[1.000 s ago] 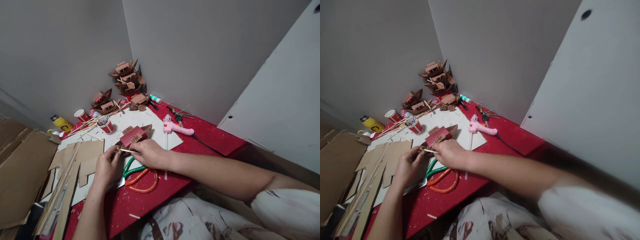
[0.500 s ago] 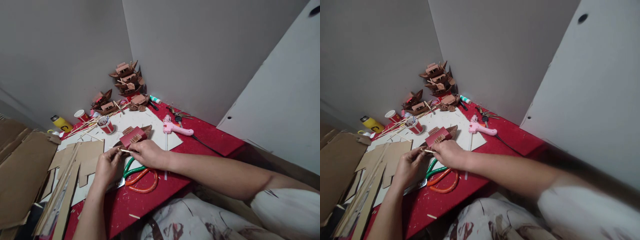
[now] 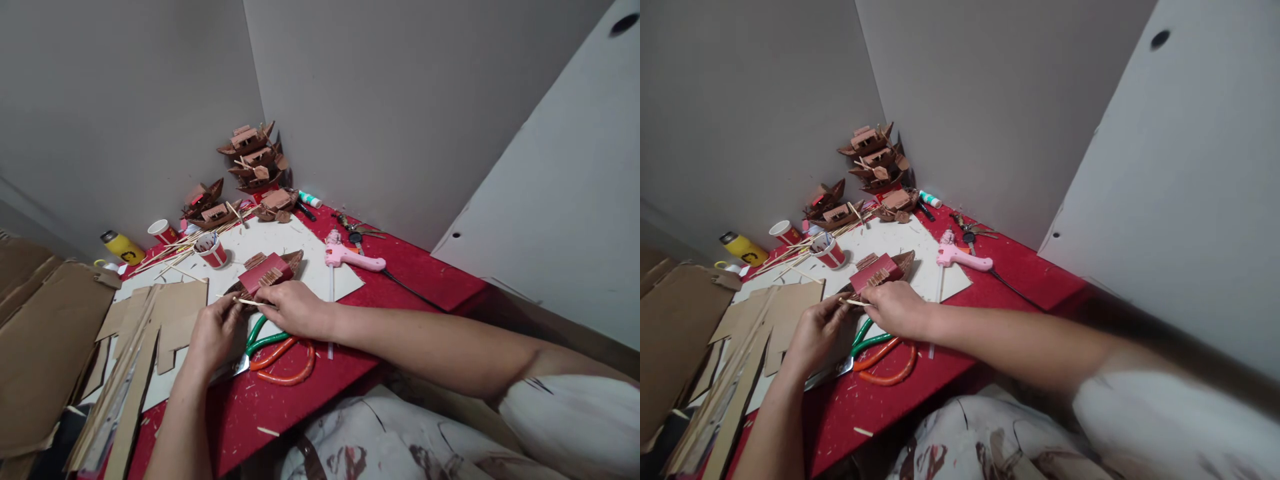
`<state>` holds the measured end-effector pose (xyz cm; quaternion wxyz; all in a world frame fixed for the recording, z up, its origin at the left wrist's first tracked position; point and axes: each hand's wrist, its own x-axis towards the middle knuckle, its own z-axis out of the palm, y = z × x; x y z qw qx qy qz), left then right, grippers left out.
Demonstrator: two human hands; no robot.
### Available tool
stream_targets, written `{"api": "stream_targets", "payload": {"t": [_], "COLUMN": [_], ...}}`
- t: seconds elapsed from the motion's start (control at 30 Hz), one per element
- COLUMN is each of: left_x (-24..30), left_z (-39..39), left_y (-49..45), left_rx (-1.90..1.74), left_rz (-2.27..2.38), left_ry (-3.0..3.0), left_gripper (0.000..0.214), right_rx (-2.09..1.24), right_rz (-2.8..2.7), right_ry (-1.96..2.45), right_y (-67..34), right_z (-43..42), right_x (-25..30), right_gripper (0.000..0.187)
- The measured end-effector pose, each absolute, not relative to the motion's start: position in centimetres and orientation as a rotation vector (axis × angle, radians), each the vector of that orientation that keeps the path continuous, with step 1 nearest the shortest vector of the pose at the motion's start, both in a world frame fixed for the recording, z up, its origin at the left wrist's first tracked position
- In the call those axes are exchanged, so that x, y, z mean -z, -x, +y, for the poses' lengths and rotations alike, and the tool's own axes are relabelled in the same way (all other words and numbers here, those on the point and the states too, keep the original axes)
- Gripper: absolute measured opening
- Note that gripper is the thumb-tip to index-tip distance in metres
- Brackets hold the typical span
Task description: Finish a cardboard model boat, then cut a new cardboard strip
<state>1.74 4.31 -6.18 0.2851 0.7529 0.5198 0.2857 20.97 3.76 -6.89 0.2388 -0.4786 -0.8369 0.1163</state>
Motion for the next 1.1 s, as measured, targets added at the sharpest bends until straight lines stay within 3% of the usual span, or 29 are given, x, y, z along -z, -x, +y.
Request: {"api": "stream_targets", "payload": {"t": [0.5,1.1], "left_x": [6.1,4.4], "left_z": [4.3,3.7], "left_y": [-1.8,-1.1], "left_rx": [-0.767,-0.925], "left_rz": [1.367,1.393], "left_ry": [-2.01,-1.625], "left_gripper": [0.024,0.06], "right_rx": [-0.299,-0.391], "right_rz": [-2.293,-2.232], "right_ry": [1.315,1.231], "right_y": [-21.0,-21.5], "right_z": [3.9,3.6], "right_x": [6.8,6.8], "right_gripper": [0.018,0.016]}}
